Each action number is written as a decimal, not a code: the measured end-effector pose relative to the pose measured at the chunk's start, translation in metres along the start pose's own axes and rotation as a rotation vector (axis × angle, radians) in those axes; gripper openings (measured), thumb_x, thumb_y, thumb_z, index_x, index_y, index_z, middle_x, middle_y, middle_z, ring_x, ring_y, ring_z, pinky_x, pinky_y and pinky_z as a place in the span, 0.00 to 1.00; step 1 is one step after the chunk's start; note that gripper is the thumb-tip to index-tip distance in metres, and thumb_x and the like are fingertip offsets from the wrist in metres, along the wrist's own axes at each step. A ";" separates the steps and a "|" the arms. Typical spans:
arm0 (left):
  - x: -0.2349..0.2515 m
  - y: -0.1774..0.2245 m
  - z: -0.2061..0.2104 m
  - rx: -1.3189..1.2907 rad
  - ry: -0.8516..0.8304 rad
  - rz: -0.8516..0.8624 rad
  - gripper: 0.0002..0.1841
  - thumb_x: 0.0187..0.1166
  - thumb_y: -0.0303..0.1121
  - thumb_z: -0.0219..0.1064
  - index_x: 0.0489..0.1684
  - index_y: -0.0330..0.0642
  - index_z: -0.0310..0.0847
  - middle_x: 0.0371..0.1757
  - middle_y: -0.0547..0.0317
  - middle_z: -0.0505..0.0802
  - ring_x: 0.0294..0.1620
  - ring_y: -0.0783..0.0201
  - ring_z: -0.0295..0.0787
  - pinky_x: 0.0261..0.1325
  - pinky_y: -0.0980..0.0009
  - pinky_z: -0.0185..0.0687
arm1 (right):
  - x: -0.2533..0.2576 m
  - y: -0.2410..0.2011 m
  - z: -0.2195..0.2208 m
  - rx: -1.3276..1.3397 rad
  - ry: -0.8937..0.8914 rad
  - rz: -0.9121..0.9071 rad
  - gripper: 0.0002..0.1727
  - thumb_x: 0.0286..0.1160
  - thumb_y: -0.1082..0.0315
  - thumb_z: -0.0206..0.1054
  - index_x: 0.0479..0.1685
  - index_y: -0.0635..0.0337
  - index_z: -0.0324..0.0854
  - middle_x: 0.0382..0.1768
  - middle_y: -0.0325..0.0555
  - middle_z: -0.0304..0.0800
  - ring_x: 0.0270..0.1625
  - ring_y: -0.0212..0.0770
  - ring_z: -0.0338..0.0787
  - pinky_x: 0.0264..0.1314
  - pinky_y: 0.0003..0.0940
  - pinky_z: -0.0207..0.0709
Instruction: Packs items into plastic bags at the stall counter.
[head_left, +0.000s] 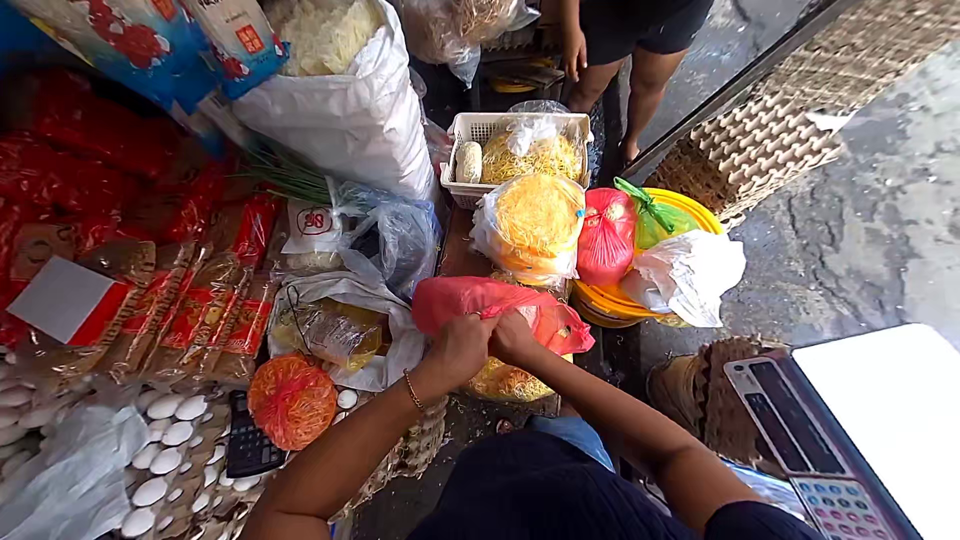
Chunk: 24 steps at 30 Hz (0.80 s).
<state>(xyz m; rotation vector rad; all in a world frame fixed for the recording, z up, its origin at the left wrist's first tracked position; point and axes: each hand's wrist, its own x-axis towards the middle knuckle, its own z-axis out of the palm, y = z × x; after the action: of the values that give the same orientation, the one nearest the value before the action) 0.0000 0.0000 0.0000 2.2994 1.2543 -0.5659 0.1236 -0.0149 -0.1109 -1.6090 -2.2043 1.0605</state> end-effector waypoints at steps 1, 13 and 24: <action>0.000 -0.009 0.000 -0.045 0.019 -0.022 0.26 0.85 0.25 0.51 0.83 0.42 0.73 0.63 0.32 0.89 0.67 0.37 0.85 0.72 0.44 0.74 | -0.013 0.044 0.023 -0.099 0.034 -0.028 0.34 0.89 0.41 0.50 0.79 0.58 0.75 0.78 0.64 0.76 0.84 0.68 0.70 0.83 0.69 0.59; -0.016 -0.129 -0.030 -0.303 0.254 -0.288 0.23 0.77 0.20 0.61 0.71 0.39 0.85 0.60 0.38 0.92 0.66 0.38 0.87 0.72 0.37 0.74 | -0.019 0.006 -0.184 -0.550 -0.212 -0.461 0.19 0.86 0.62 0.61 0.26 0.64 0.85 0.23 0.51 0.86 0.35 0.53 0.89 0.51 0.53 0.75; -0.058 -0.105 -0.024 -0.567 -0.003 -0.301 0.26 0.81 0.23 0.59 0.81 0.40 0.76 0.69 0.37 0.88 0.72 0.40 0.83 0.77 0.41 0.71 | 0.013 0.013 -0.208 -0.477 -0.600 -0.600 0.22 0.86 0.60 0.59 0.25 0.68 0.82 0.23 0.59 0.84 0.36 0.63 0.89 0.51 0.62 0.76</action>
<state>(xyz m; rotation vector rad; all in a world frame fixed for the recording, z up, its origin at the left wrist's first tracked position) -0.1155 0.0260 0.0310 1.6575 1.5360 -0.2587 0.2438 0.0862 0.0273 -0.6507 -3.2300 0.9486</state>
